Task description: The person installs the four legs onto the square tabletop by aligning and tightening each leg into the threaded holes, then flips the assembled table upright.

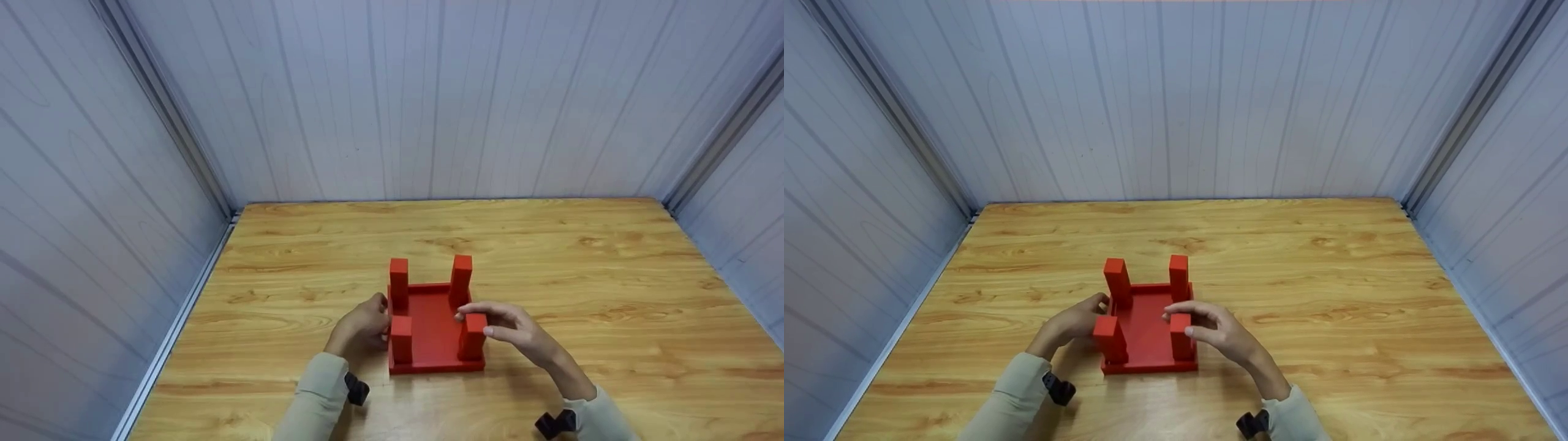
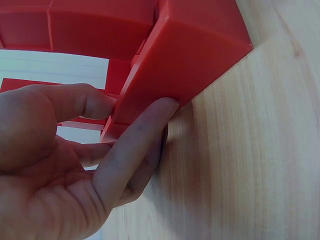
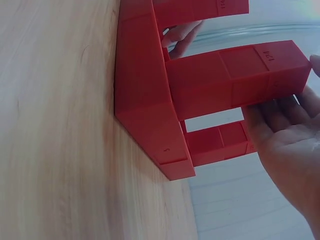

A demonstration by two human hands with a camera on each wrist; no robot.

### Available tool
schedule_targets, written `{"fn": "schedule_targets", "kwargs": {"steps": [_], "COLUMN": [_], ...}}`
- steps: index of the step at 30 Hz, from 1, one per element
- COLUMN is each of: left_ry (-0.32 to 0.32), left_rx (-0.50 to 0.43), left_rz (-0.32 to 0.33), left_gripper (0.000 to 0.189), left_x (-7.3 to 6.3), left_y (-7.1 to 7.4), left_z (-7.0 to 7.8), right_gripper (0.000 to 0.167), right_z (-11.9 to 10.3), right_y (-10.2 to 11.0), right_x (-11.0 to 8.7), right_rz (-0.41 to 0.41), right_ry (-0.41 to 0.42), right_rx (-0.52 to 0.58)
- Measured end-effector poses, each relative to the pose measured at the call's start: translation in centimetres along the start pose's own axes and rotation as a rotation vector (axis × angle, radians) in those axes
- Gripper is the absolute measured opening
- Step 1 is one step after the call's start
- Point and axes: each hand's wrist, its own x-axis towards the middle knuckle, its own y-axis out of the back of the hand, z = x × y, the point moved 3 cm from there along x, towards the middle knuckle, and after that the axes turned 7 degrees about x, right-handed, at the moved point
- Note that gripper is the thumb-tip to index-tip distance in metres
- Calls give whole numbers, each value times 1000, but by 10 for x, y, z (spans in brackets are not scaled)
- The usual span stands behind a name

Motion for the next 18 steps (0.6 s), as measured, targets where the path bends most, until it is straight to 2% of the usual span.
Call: {"fn": "schedule_targets", "kwargs": {"steps": [9,14,18], "left_ry": [-2,18,28], "left_rx": [-55,-103,-147], "left_rz": [9,3,0], "left_gripper": [26,27,29], "left_x": [-1,-1,-1], "left_y": [-2,-3,-5], "left_z": [1,0,0], "right_gripper": [37,35,34], "right_z": [-1,-1,0], "right_y": [0,0,1], "right_x": [-4,-4,-4], "right_rz": [60,108,138], "right_ry": [-56,-98,-86], "right_rx": [-32,-110,-180]}}
